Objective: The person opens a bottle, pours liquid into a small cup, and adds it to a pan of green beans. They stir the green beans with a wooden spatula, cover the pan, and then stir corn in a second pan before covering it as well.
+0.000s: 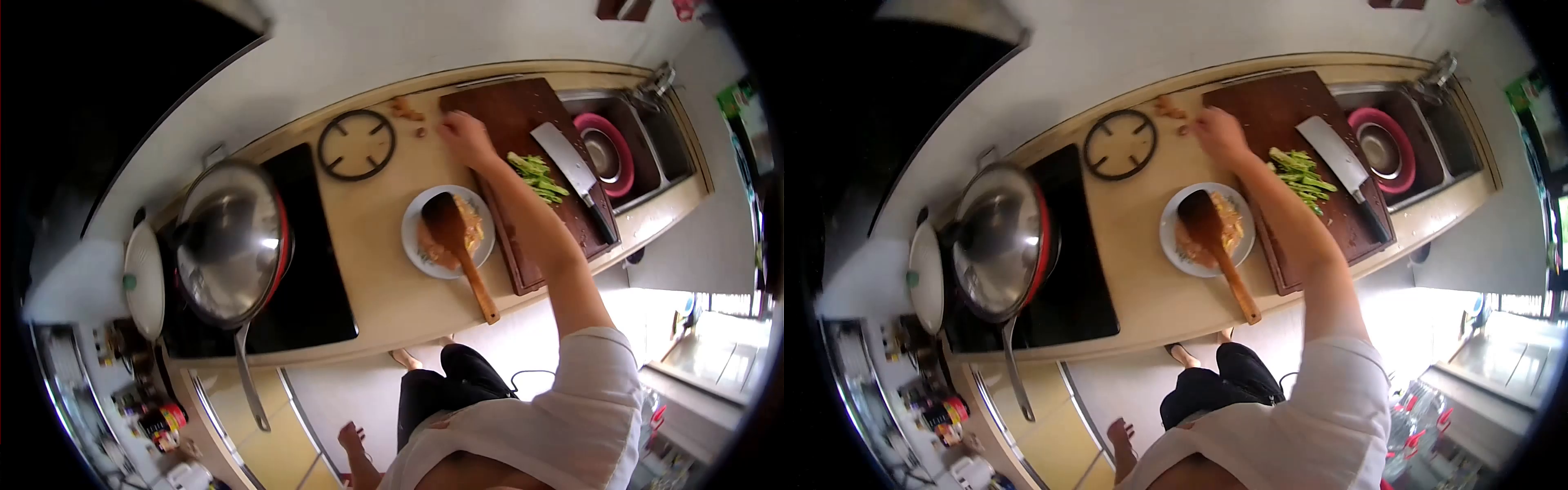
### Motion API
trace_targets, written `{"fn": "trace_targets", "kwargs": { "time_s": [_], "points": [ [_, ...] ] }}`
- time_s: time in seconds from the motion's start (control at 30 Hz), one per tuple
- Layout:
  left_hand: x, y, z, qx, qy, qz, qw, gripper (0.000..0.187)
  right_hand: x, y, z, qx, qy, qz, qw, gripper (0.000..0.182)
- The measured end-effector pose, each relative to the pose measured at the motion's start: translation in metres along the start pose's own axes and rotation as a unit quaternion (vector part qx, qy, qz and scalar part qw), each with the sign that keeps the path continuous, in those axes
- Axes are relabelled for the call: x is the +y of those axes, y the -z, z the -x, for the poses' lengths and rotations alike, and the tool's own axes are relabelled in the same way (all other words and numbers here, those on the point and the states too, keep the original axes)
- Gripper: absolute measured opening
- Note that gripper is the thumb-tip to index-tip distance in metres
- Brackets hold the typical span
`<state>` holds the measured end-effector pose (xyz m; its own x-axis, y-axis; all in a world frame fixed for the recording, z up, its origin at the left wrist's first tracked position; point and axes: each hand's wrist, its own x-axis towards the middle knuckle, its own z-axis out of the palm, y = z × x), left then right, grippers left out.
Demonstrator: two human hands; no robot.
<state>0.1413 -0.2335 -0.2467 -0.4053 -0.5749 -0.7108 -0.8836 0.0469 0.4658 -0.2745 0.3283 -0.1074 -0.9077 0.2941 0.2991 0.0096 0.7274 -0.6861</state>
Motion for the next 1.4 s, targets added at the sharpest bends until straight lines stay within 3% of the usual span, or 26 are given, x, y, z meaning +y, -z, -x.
{"fn": "trace_targets", "kwargs": {
  "time_s": [0.17,0.23,0.37,0.43,0.53,0.57,0.63,0.73,0.87,1.13,1.27,1.33,1.4],
  "points": [
    [0.019,-0.004,-0.016,-0.029,-0.036,-0.004,0.999,0.028,-0.017,0.048,0.099,0.068,-0.083,-0.094,0.990,0.021],
    [0.023,0.001,-0.025,-0.036,-0.042,-0.006,0.998,0.028,-0.033,0.062,0.138,0.089,-0.158,-0.120,0.976,0.020],
    [0.016,0.019,-0.056,-0.053,-0.075,0.021,0.996,0.026,-0.055,0.061,0.213,0.142,-0.082,-0.105,0.981,0.018],
    [0.016,0.036,-0.068,-0.060,-0.086,0.044,0.994,0.025,-0.077,0.044,0.248,0.154,-0.095,-0.146,0.973,0.018],
    [0.008,0.065,-0.092,-0.055,-0.086,0.078,0.992,0.023,-0.125,0.013,0.299,0.122,-0.110,-0.087,0.983,0.020],
    [0.005,0.073,-0.100,-0.057,-0.087,0.092,0.990,0.022,-0.148,0.000,0.314,0.113,-0.157,-0.128,0.973,0.021],
    [-0.005,0.091,-0.114,-0.054,-0.081,0.123,0.988,0.022,-0.140,-0.040,0.344,0.079,-0.147,-0.086,0.982,0.021],
    [-0.026,0.116,-0.127,-0.051,-0.065,0.160,0.984,0.021,-0.180,-0.077,0.369,0.034,-0.039,-0.036,0.998,0.011],
    [-0.043,0.141,-0.136,-0.044,-0.024,0.180,0.982,0.023,-0.196,-0.109,0.385,-0.023,-0.054,-0.024,0.998,0.009],
    [-0.048,0.145,-0.146,-0.024,0.019,0.244,0.969,0.027,-0.154,-0.134,0.398,-0.066,-0.066,0.079,0.992,0.017],
    [-0.016,0.136,-0.141,-0.032,-0.048,0.218,0.974,0.027,-0.105,-0.148,0.414,-0.092,-0.051,0.069,0.992,0.023],
    [0.013,0.132,-0.138,-0.026,-0.082,0.191,0.978,0.026,-0.077,-0.157,0.424,-0.156,-0.185,0.062,0.968,0.029],
    [0.034,0.129,-0.147,-0.026,-0.127,0.163,0.978,0.025,-0.049,-0.159,0.437,-0.169,-0.216,0.051,0.960,0.030]
  ]
}}
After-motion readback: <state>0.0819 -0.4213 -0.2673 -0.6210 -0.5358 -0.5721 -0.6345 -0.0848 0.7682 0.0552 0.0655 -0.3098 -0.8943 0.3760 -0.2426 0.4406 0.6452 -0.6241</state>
